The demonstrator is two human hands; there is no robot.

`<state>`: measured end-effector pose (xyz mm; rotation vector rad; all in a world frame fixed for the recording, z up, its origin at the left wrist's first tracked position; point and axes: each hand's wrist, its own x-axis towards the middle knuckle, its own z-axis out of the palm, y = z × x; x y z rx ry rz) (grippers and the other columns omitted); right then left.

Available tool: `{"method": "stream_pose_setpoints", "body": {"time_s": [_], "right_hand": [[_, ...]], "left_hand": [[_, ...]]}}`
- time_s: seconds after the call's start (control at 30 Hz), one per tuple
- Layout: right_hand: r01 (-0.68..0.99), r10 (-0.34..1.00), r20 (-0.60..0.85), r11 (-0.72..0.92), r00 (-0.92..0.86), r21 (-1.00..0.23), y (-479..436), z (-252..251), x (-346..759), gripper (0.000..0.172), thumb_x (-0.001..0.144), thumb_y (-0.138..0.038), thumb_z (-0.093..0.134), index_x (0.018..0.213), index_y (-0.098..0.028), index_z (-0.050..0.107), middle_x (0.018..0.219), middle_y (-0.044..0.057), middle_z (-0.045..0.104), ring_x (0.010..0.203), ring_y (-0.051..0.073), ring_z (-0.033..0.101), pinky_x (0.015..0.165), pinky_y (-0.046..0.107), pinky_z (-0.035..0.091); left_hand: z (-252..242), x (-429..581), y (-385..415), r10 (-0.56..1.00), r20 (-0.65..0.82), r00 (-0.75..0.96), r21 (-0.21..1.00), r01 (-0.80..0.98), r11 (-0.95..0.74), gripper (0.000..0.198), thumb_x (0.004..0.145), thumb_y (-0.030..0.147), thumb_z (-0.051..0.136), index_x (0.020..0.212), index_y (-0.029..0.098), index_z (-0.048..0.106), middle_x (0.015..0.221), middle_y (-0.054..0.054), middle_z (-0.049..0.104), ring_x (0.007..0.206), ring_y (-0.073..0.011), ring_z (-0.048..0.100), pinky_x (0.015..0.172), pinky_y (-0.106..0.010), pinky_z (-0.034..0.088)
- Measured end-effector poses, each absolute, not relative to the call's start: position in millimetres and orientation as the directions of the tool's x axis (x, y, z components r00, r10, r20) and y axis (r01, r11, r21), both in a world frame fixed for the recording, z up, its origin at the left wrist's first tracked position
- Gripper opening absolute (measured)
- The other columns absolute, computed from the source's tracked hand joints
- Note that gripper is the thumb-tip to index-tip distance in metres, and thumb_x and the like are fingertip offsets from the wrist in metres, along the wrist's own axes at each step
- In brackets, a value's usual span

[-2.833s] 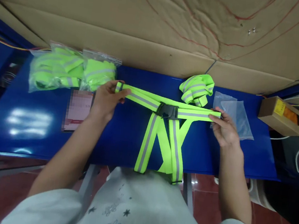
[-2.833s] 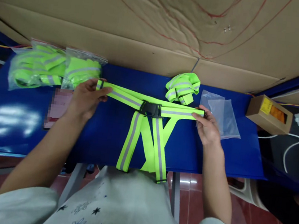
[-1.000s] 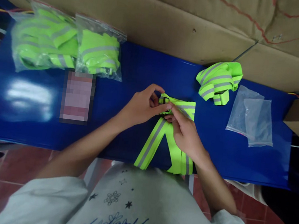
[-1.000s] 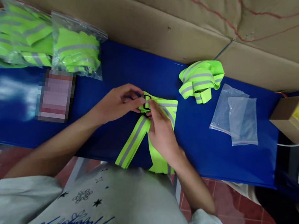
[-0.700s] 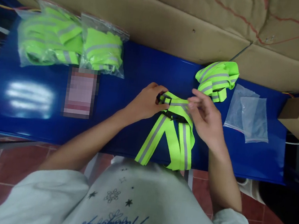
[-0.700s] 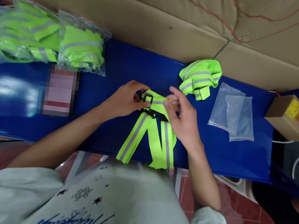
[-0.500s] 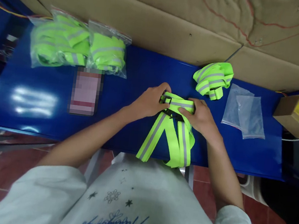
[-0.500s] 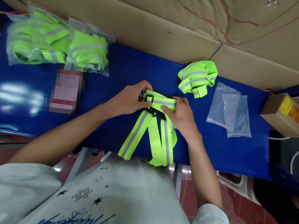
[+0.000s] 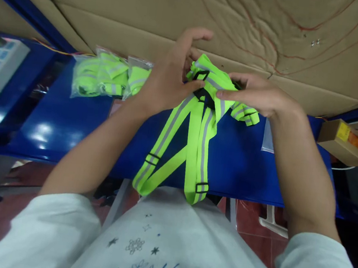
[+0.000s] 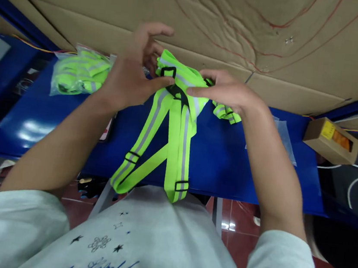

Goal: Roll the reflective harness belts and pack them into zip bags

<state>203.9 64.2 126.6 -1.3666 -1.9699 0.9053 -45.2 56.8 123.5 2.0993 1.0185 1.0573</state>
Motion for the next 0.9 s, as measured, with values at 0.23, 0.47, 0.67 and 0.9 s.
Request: {"method": "stream_pose_setpoints", "body": {"time_s": [0.23, 0.47, 0.67, 0.9], "right_hand": [[0.662, 0.838, 0.032, 0.452, -0.544, -0.598, 64.1, 169.6, 183.5, 0.034, 0.09, -0.045, 0.075, 0.114, -0.02, 0.074, 0.1, -0.003, 0.075, 0.087, 0.012, 0.065, 0.081, 0.029, 0.054], [0.618, 0.781, 0.006, 0.5, -0.625, -0.607, 71.4, 161.4, 177.0, 0.022, 0.085, -0.041, 0.081, 0.094, -0.022, 0.075, 0.086, -0.003, 0.071, 0.08, 0.016, 0.065, 0.073, 0.029, 0.056], [0.664, 0.777, -0.049, 0.502, -0.627, -0.555, 76.9, 155.5, 167.5, 0.026, 0.092, -0.038, 0.073, 0.074, -0.019, 0.068, 0.067, -0.006, 0.059, 0.068, 0.011, 0.058, 0.069, 0.026, 0.053], [0.709, 0.897, -0.033, 0.326, -0.441, -0.625, 80.7, 178.4, 187.2, 0.015, 0.084, -0.032, 0.082, 0.089, -0.018, 0.079, 0.076, -0.004, 0.073, 0.064, 0.007, 0.062, 0.055, 0.018, 0.048]], "left_hand": [[119.3, -49.2, 57.6, 0.862, 0.359, 0.358, 0.872, 0.202, -0.447, 0.064, 0.085, 0.034, 0.084, 0.133, 0.03, 0.042, 0.113, 0.002, 0.068, 0.086, -0.013, 0.06, 0.083, -0.031, 0.051], [109.3, -45.3, 65.0, 0.868, 0.34, 0.363, 0.916, 0.081, -0.392, 0.06, 0.08, 0.035, 0.086, 0.124, 0.029, 0.046, 0.112, 0.0, 0.07, 0.095, -0.0183, 0.068, 0.081, -0.032, 0.053], [103.9, -38.9, 63.4, 0.836, 0.368, 0.408, 0.909, 0.031, -0.415, 0.052, 0.083, 0.039, 0.083, 0.117, 0.026, 0.047, 0.106, 0.001, 0.067, 0.094, -0.0165, 0.067, 0.083, -0.031, 0.054], [62.1, -45.9, 51.1, 0.892, 0.262, 0.368, 0.963, -0.035, -0.269, 0.083, 0.078, 0.044, 0.084, 0.146, 0.03, 0.039, 0.147, -0.009, 0.05, 0.127, -0.0233, 0.061, 0.102, -0.035, 0.054]]}}
